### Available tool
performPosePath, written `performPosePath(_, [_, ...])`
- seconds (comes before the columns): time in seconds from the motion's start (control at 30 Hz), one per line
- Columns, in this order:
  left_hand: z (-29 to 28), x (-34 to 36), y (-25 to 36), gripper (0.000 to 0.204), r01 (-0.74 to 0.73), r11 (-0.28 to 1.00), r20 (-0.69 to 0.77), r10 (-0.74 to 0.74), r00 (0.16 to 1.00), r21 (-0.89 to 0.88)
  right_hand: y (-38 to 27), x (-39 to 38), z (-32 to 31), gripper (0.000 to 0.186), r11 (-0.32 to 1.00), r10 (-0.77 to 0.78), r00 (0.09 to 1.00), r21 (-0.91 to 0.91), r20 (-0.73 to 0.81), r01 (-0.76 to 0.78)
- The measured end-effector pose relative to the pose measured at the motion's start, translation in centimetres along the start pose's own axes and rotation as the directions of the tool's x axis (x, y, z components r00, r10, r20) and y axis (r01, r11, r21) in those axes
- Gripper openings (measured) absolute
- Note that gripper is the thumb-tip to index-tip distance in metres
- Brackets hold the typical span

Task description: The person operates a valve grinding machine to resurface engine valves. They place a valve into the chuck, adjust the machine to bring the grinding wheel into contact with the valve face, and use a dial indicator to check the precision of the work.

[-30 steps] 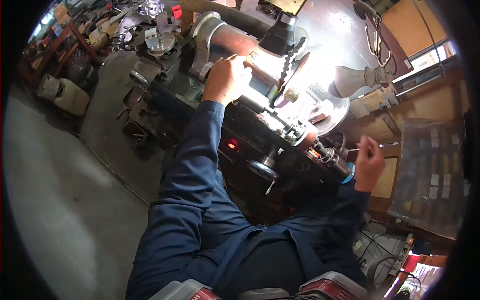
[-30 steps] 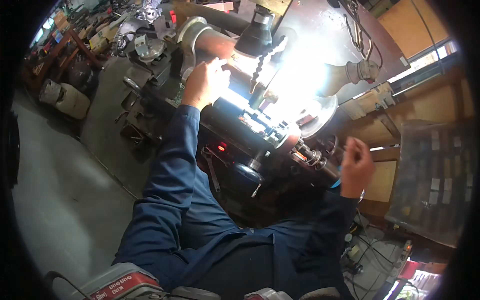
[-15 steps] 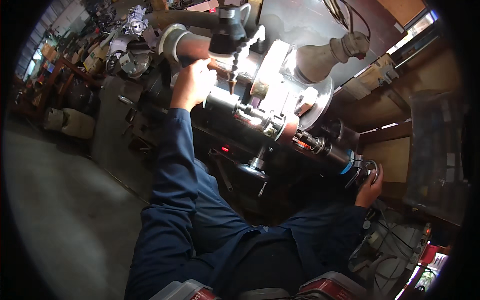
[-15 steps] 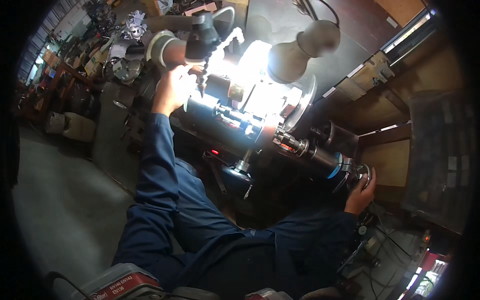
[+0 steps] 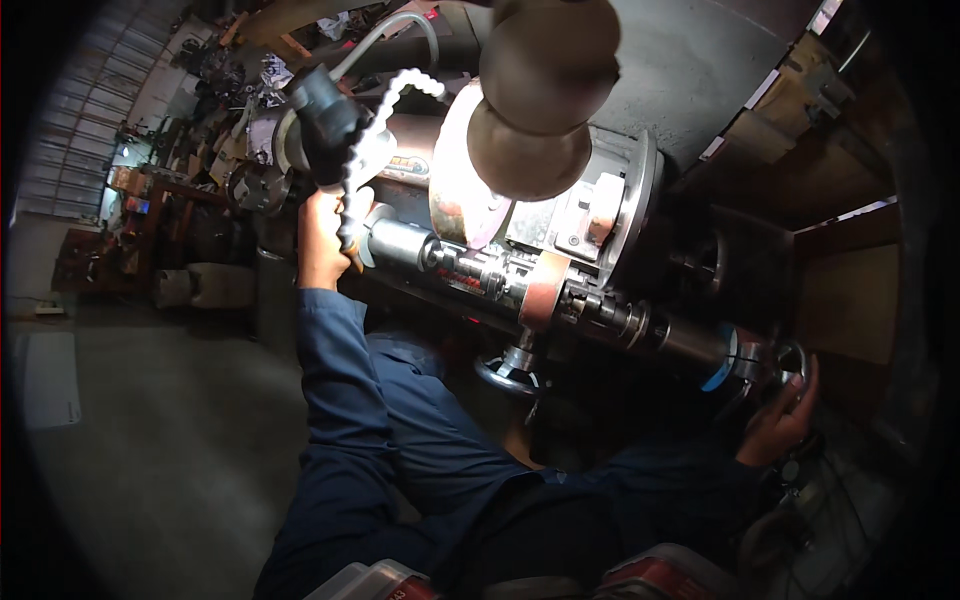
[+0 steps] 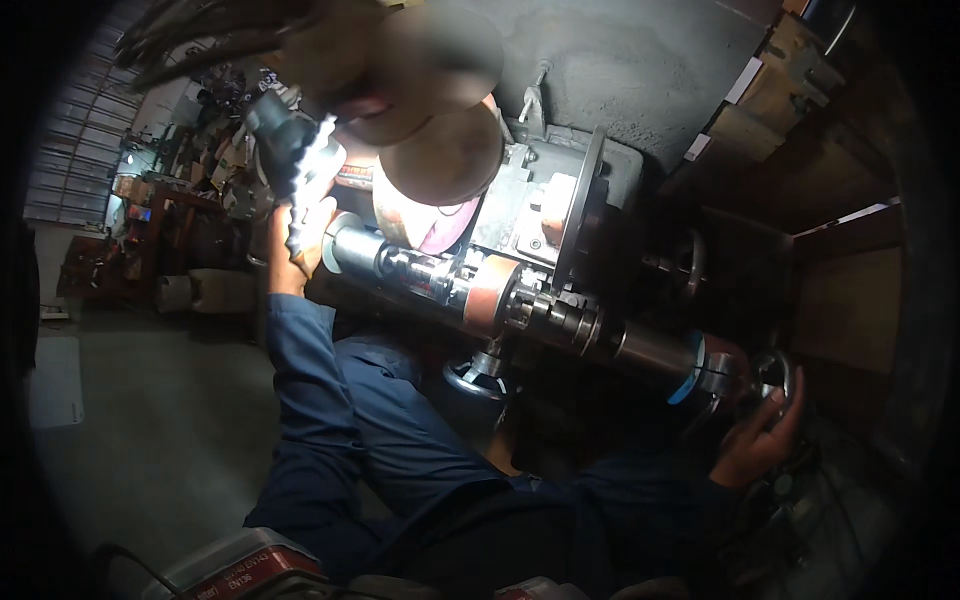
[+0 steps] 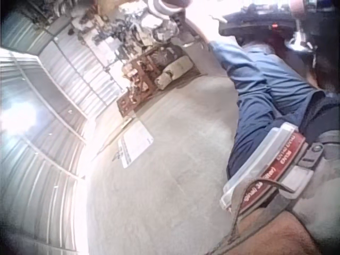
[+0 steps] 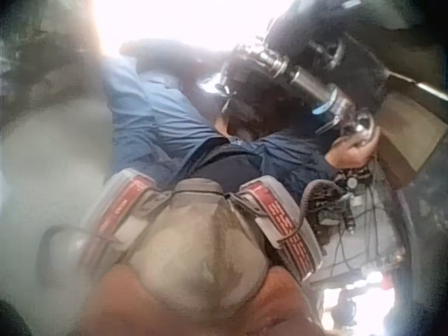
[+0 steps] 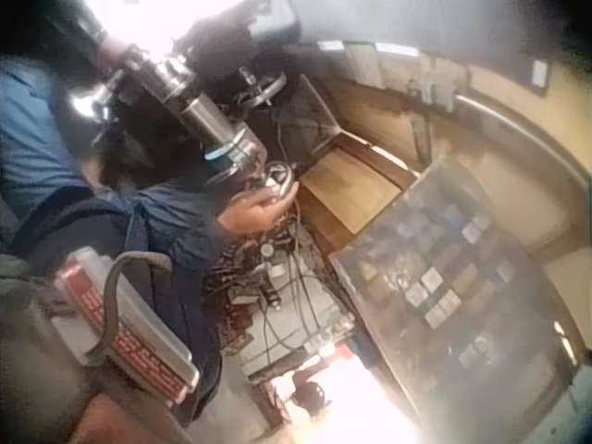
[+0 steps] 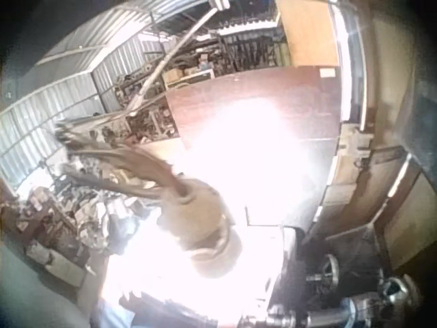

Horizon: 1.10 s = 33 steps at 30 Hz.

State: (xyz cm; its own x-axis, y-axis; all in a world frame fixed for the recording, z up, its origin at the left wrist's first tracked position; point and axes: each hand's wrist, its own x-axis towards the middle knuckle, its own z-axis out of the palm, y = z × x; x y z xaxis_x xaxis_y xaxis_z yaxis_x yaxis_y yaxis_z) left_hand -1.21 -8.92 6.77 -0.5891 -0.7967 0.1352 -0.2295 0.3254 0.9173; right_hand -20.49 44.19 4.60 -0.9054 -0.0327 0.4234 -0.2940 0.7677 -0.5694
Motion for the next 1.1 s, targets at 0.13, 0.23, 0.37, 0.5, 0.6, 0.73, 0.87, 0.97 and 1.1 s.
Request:
performPosePath(0.13, [-1.4,0.4,-0.9,0.035,-0.014,0.927,0.072,-0.015,0.997,0.376,-1.3,0.3,-0.3,0.036,0.997,0.077,0.996,0.009,0.055,-0.077])
performPosePath(0.23, [-1.5,0.4,-1.5,0.017,-0.024,0.924,0.052,0.004,0.999,0.382,-0.9,0.5,0.0,0.036,0.999,-0.01,0.999,-0.032,0.047,0.011])
performPosePath(0.37, [-2.1,0.4,-1.4,0.01,-0.102,0.84,0.049,0.09,0.995,0.532,-1.4,1.0,-0.4,0.036,0.998,0.029,0.995,-0.06,0.091,-0.023])
performPosePath(0.5, [-1.2,-0.4,-0.3,0.024,0.141,0.715,-0.068,-0.129,0.989,0.685,-1.5,1.5,-0.7,0.037,0.997,0.064,0.983,-0.061,0.169,-0.054])
performPosePath(0.6, [-1.8,-0.3,-1.9,0.025,-0.272,0.717,0.095,0.277,0.956,0.642,-1.3,1.6,-0.8,0.037,0.997,0.068,0.98,-0.036,0.189,-0.062])
performPosePath(0.73, [-2.2,-0.4,-2.4,0.026,-0.4,0.648,0.098,0.45,0.887,0.648,-1.0,1.5,-1.1,0.037,0.99,0.133,0.974,0.015,0.182,-0.138])
performPosePath(0.87, [-2.8,-2.0,-4.0,0.017,-0.093,0.757,-0.264,0.337,0.904,0.647,-2.5,2.1,-0.6,0.035,0.996,0.073,0.982,-0.07,0.172,-0.062])
performPosePath(0.97, [3.6,-3.9,-1.8,0.018,-0.277,0.879,-0.671,0.475,0.569,0.387,-4.9,2.3,-1.6,0.035,0.955,-0.127,0.989,-0.261,0.074,0.143])
performPosePath(1.1, [6.0,-9.9,-1.8,0.016,-0.423,0.609,-0.371,0.769,0.52,0.671,-7.6,2.8,-1.6,0.045,0.812,-0.576,0.771,0.294,0.271,0.504])
